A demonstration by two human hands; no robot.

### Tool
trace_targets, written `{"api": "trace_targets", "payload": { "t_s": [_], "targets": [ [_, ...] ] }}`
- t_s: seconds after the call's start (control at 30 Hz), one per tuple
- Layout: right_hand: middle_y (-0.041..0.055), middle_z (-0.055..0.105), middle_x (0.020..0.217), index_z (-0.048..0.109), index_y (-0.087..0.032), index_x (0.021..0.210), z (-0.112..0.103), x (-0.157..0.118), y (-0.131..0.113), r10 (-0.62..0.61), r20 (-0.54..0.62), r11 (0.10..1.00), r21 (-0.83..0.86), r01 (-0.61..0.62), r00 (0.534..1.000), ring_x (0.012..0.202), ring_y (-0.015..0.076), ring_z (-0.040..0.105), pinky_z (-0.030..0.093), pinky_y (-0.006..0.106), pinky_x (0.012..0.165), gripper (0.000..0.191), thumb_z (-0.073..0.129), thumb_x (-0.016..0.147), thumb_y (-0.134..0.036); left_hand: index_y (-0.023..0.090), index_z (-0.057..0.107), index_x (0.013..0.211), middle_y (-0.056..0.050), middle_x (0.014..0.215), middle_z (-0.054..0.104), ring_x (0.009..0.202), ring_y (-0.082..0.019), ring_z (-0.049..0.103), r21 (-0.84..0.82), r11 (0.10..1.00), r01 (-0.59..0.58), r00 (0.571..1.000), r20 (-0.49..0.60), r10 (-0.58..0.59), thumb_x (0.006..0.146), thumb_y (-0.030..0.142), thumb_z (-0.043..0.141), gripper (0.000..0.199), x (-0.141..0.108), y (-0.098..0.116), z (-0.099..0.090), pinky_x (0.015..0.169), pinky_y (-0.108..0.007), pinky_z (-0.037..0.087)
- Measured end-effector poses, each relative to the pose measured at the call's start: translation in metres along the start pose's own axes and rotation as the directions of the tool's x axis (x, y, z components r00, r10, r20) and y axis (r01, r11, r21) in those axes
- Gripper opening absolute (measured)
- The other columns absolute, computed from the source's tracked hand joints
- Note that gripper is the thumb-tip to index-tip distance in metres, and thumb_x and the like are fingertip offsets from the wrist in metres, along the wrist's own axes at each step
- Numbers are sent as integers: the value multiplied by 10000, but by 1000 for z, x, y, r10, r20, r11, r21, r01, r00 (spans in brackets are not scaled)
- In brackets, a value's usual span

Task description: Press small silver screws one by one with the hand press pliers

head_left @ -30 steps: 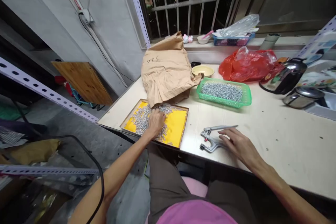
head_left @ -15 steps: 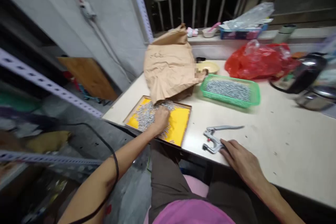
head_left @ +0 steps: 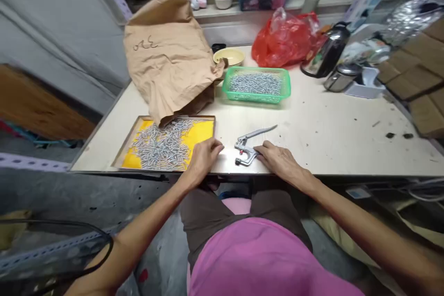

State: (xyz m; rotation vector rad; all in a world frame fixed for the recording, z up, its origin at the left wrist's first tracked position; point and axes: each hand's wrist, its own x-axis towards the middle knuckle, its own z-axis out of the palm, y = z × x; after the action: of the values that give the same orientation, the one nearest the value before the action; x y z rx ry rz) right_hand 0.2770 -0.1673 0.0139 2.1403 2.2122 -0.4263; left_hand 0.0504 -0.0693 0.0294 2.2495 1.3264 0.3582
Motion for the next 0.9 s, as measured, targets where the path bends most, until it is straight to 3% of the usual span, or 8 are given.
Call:
{"api": "trace_targets", "payload": {
  "t_s": [0.13,0.23,0.33,0.47,0.57,0.63,0.77,0.9],
  "targets": [
    [72,541,1019,519,-230,1201,-6,-7,-2,23,48,999,-30,-21,999,784,150,581,367,250,623,302,346,961,-291,151,624,945,-75,931,644,880,-185,587,252,959,-130,987,123,102,886,191,470,170,-9,15,32,776,-277,436],
    [72,536,1015,485,-243,1251,0,-12,0,-5,15,999,-41,6,1000,789,157,578,362,254,606,330,340,959,-288,133,601,937,-111,958,606,922,-217,554,418,884,-212,965,232,122,878,139,447,166,-11,16,39,796,-314,436],
    [69,535,994,458,-259,1285,6,-11,2,-22,-5,999,-46,21,1000,777,155,575,357,254,596,353,318,961,-281,136,589,922,-125,978,583,933,-230,534,434,867,-247,949,291,125,848,112,480,134,-13,13,38,800,-332,441],
    [67,532,970,452,-275,1286,7,-10,0,-12,10,999,-46,12,1000,756,158,572,354,258,583,355,307,962,-273,149,604,866,-116,961,589,921,-224,546,367,905,-215,955,271,117,833,113,497,118,-13,9,35,804,-334,448],
    [73,529,995,461,-259,1270,5,-12,-2,-2,-7,999,-46,1,1000,775,169,576,357,263,581,343,315,959,-267,159,637,822,-73,866,631,840,-184,588,157,985,-75,982,183,45,842,149,493,145,-6,10,36,769,-296,461],
    [79,530,1013,471,-238,1249,5,-12,-2,-3,-11,999,-53,2,1000,795,173,577,359,264,585,331,321,955,-249,159,646,804,-25,726,630,691,-141,597,-96,988,121,978,184,-102,824,184,526,124,-1,14,36,668,-253,472],
    [78,529,996,475,-248,1238,6,-11,1,-10,14,997,-74,12,1000,770,161,574,348,259,576,340,300,951,-198,133,612,740,40,548,541,438,-57,478,-487,751,446,889,338,-309,782,228,603,104,7,23,40,463,-184,405],
    [68,522,970,476,-274,1236,6,-9,3,-1,21,997,-78,3,1000,712,148,569,332,254,558,345,290,955,-201,124,606,732,64,469,489,348,-24,383,-553,596,582,811,451,-372,746,297,686,190,10,29,43,383,-159,293]
  ]
}}
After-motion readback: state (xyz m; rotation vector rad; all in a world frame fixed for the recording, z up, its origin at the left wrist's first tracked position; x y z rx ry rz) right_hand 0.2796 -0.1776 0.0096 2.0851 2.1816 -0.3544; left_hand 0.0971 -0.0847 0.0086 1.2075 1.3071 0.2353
